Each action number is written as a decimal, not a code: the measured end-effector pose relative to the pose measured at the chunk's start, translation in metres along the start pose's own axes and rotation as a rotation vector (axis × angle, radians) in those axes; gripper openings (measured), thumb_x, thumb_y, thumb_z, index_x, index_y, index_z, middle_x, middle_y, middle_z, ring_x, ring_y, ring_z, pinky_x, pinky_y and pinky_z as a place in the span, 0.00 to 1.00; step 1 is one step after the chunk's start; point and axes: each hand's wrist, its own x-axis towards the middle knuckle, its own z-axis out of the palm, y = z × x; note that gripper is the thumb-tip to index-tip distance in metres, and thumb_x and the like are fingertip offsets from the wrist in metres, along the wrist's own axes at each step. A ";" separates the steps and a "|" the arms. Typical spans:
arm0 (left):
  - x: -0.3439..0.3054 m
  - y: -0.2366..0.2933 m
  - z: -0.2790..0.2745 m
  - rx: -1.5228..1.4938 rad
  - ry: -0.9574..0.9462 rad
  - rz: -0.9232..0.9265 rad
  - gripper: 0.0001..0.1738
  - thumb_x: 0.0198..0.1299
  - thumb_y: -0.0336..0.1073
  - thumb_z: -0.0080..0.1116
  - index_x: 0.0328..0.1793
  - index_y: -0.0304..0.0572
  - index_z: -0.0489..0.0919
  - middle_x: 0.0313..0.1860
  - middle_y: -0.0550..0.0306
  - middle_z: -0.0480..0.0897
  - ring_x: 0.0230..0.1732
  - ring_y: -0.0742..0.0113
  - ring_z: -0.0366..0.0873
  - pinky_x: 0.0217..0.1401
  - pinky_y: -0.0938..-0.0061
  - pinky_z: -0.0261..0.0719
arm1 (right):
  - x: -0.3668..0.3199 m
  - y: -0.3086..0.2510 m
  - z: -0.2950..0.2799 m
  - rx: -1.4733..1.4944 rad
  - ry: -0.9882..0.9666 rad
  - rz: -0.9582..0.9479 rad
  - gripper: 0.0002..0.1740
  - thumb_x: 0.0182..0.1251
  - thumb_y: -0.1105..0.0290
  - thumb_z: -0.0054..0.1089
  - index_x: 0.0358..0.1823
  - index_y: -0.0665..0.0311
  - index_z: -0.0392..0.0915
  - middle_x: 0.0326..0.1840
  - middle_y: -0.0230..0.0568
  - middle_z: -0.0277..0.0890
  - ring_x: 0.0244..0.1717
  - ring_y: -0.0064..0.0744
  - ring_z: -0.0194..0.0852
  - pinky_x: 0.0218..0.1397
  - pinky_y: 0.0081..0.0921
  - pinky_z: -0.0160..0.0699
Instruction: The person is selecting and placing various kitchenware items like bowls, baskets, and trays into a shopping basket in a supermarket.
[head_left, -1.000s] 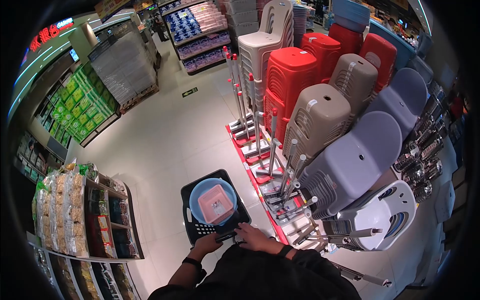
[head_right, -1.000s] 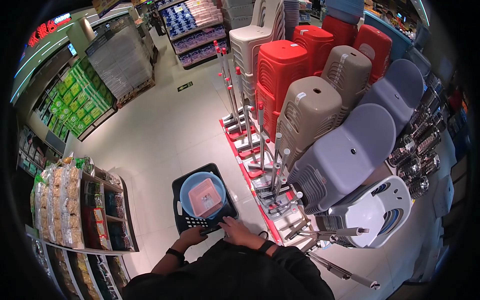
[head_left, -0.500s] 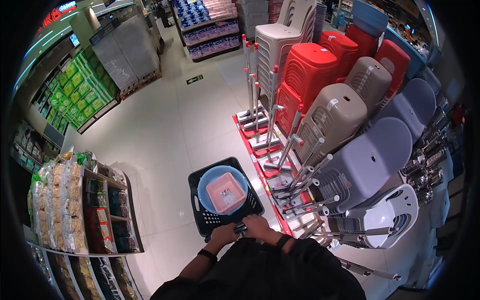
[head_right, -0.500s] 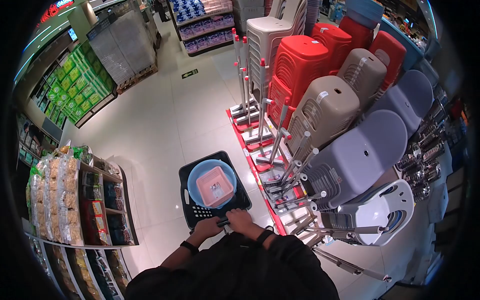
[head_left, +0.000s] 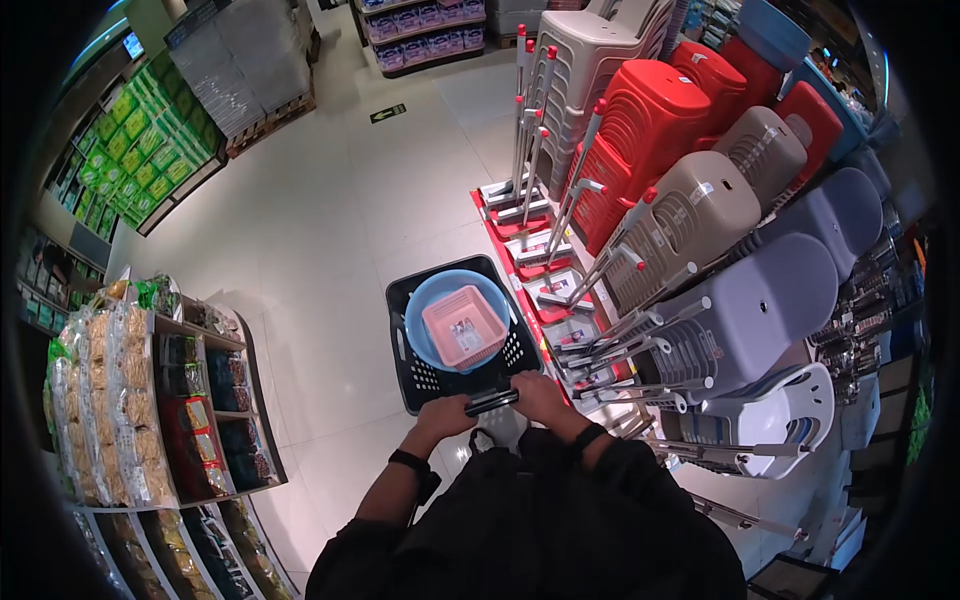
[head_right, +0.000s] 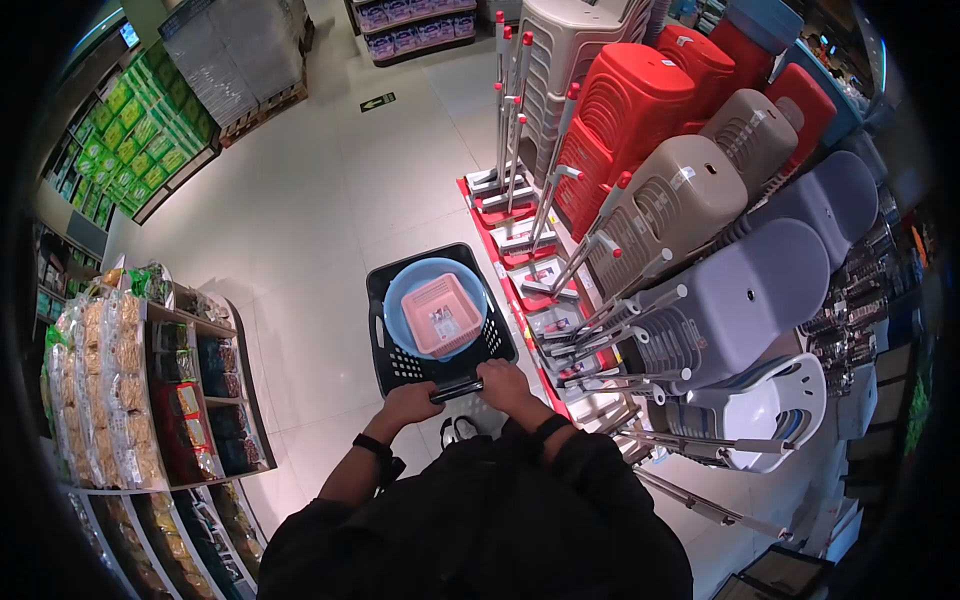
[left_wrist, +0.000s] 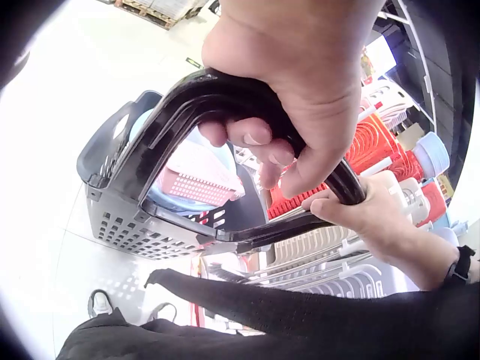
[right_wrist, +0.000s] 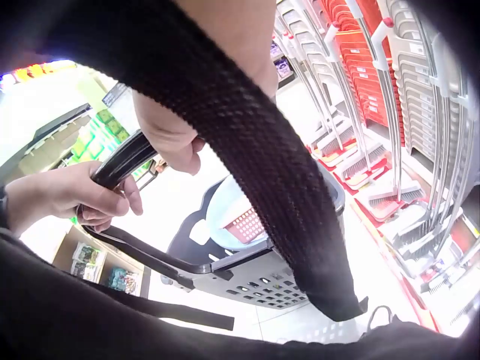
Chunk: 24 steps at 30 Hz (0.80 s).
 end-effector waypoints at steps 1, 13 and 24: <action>0.005 0.002 -0.007 0.008 -0.033 -0.012 0.23 0.50 0.55 0.60 0.47 0.51 0.83 0.41 0.49 0.86 0.45 0.49 0.84 0.49 0.57 0.82 | 0.005 0.002 -0.002 0.002 -0.014 -0.006 0.10 0.48 0.68 0.68 0.31 0.59 0.77 0.35 0.42 0.77 0.43 0.47 0.77 0.46 0.42 0.77; 0.049 -0.005 -0.045 0.080 0.287 -0.063 0.19 0.46 0.46 0.64 0.46 0.54 0.83 0.39 0.55 0.86 0.43 0.58 0.84 0.51 0.62 0.73 | 0.094 0.015 -0.014 0.010 -0.050 -0.086 0.09 0.47 0.69 0.66 0.30 0.61 0.76 0.33 0.43 0.77 0.41 0.48 0.77 0.45 0.44 0.76; 0.110 -0.033 -0.080 -0.001 0.507 0.058 0.28 0.42 0.45 0.71 0.53 0.50 0.82 0.50 0.57 0.82 0.57 0.56 0.77 0.63 0.58 0.70 | 0.178 0.030 -0.022 -0.022 -0.103 -0.096 0.15 0.44 0.69 0.68 0.36 0.60 0.76 0.36 0.44 0.77 0.44 0.48 0.77 0.45 0.44 0.76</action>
